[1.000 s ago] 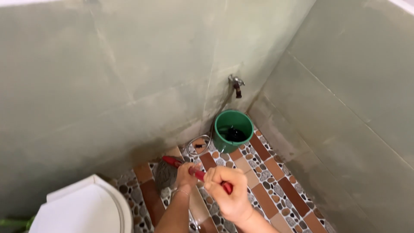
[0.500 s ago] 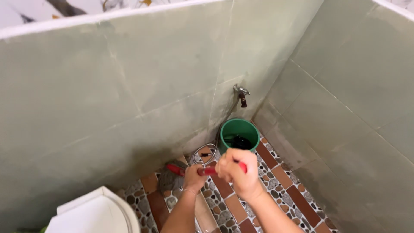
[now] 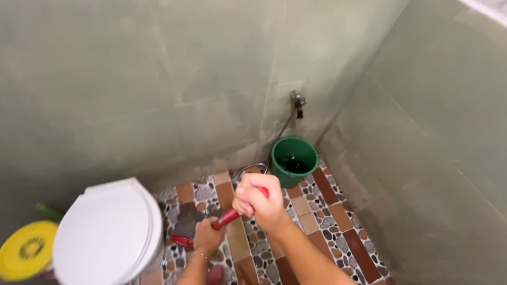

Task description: Scrubbing and mopping a bathroom floor after using water from a bucket and dipper.

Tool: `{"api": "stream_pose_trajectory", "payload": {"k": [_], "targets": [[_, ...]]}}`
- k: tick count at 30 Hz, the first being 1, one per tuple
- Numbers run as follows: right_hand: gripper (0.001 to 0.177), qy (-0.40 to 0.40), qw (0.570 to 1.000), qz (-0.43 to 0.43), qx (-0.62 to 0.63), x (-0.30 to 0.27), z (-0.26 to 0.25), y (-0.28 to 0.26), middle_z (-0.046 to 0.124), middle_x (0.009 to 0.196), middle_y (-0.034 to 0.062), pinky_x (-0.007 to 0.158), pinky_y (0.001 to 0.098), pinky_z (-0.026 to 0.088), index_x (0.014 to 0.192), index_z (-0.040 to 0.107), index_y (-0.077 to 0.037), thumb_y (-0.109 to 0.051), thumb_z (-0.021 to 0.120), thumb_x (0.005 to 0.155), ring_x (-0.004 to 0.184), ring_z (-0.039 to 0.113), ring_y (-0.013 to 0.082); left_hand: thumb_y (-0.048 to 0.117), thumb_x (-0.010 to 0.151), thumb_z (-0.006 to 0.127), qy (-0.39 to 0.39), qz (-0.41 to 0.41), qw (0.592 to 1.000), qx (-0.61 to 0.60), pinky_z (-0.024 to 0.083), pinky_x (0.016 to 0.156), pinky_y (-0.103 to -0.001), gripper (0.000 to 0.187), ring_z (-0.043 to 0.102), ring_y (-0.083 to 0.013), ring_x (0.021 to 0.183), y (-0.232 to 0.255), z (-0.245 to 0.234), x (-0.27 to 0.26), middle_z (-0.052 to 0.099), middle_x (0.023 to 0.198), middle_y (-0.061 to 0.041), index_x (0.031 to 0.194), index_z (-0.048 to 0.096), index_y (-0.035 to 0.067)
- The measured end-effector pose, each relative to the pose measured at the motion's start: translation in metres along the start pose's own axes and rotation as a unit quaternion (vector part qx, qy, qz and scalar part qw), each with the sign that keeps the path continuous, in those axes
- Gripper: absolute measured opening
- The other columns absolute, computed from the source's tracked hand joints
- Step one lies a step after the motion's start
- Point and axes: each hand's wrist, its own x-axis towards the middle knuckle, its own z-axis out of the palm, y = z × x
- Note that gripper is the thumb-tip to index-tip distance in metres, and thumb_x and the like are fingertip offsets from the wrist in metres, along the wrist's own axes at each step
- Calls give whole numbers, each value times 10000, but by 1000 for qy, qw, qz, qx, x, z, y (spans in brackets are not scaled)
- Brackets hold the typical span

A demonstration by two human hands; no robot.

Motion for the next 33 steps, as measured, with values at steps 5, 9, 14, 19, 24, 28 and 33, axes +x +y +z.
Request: {"api": "stream_pose_trajectory", "payload": {"k": [5, 9, 14, 19, 24, 28, 33], "targets": [[267, -97, 994, 26, -52, -17, 35, -4, 476, 580, 47, 520, 289, 399, 702, 491, -7, -1, 555, 961, 507, 443, 117, 301, 763, 729, 49, -84, 995, 21, 522, 845, -528, 182, 661, -444, 920, -6, -16, -49, 748, 837, -179, 801, 775, 129], [241, -74, 994, 58, -56, -31, 37, -4, 461, 584, 31, 519, 305, 409, 702, 499, -1, 8, 551, 937, 502, 437, 119, 240, 773, 699, 99, -78, 992, -18, 537, 811, -534, 151, 693, -441, 874, -16, 7, -58, 729, 803, -209, 793, 765, 105], [326, -17, 992, -14, -128, -45, 21, -44, 446, 534, 34, 477, 313, 402, 634, 427, -38, -30, 533, 943, 457, 428, 131, 170, 741, 672, 73, -9, 996, -47, 551, 813, -500, 217, 701, -424, 870, 34, 39, -48, 722, 851, -198, 911, 803, 200], [327, 56, 985, -61, -153, -63, 0, -63, 434, 499, 52, 468, 332, 399, 627, 431, -35, -40, 531, 938, 427, 415, 147, 241, 804, 713, -7, 43, 998, -44, 545, 800, -492, 136, 707, -411, 883, 60, 70, -39, 734, 859, -194, 837, 795, 137], [301, 86, 980, -102, -151, -66, -12, -67, 435, 498, 71, 497, 381, 424, 624, 439, -29, -42, 521, 914, 443, 427, 189, 354, 814, 760, -135, 13, 989, -52, 564, 791, -467, 235, 741, -378, 860, 79, 42, -49, 736, 833, -192, 857, 776, 124], [288, 83, 988, -93, -95, -49, 6, -60, 417, 483, 73, 447, 366, 361, 636, 420, -50, -66, 502, 911, 400, 367, 176, 415, 841, 748, -179, 12, 983, -38, 557, 846, -466, 283, 728, -365, 939, 82, -5, -57, 741, 917, -175, 919, 769, 144], [293, 72, 993, -82, -54, -21, 57, -3, 402, 484, 68, 432, 356, 333, 642, 413, -61, -67, 492, 924, 386, 340, 169, 415, 835, 712, -154, -41, 987, 36, 539, 922, -460, 271, 709, -364, 1015, 4, -69, -61, 754, 1027, -158, 980, 804, 205]]}}
